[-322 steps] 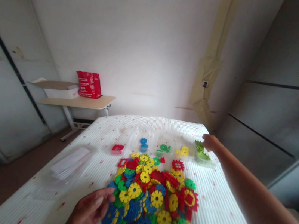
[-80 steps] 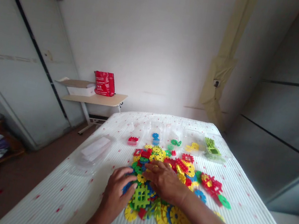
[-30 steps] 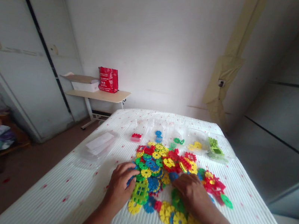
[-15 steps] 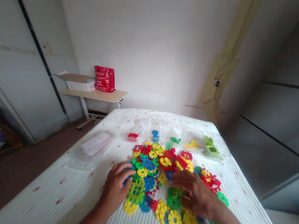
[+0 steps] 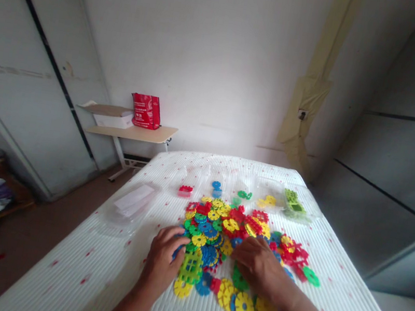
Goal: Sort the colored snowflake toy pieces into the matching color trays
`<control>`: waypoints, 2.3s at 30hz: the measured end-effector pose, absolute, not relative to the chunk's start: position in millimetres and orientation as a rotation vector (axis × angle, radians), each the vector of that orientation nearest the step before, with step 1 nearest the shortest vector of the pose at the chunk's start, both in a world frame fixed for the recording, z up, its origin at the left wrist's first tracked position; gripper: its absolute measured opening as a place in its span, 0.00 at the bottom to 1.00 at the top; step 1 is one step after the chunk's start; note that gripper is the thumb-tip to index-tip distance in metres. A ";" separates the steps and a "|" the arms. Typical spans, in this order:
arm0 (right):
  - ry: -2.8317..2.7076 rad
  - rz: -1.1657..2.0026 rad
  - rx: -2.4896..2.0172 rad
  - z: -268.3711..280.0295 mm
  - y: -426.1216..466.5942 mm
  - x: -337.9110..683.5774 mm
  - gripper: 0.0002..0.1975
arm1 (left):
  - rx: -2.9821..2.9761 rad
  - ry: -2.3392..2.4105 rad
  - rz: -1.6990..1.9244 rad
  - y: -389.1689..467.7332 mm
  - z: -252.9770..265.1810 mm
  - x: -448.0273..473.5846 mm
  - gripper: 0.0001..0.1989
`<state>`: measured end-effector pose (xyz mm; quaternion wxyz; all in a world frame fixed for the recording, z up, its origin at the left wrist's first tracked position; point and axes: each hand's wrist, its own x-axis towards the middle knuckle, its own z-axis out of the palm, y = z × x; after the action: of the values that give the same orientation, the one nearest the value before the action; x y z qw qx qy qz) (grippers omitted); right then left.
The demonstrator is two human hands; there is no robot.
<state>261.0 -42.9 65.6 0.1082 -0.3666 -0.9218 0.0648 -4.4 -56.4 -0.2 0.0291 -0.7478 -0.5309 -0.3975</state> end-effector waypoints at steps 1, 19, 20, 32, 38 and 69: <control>-2.705 0.176 -1.079 62.3 -43.7 254.3 0.12 | -2.314 -1.634 -1.218 -56.9 0.6 -4.0 0.10; -2.599 0.080 -1.156 60.1 -44.6 239.0 0.09 | -2.254 -1.779 -1.211 -56.2 0.7 -5.8 0.10; -2.619 0.115 -1.085 60.9 -47.5 233.3 0.09 | -2.241 -1.803 -1.228 -55.7 0.7 -6.8 0.10; -2.738 0.092 -0.945 40.9 -64.3 176.0 0.10 | -2.178 -1.937 -1.263 -52.8 -3.7 -13.9 0.12; -2.819 0.104 -0.964 56.3 -64.8 196.5 0.08 | -2.167 -1.931 -1.114 -53.1 -8.9 -10.3 0.19; -2.693 -0.060 -1.460 64.0 58.0 183.2 0.17 | -2.272 -1.968 -1.579 -56.1 4.8 -5.4 0.14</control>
<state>183.2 58.0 64.0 0.0388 -0.4761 -0.8783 -0.0194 -5.4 -56.1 4.8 -0.1266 -0.6638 -0.5749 -0.4612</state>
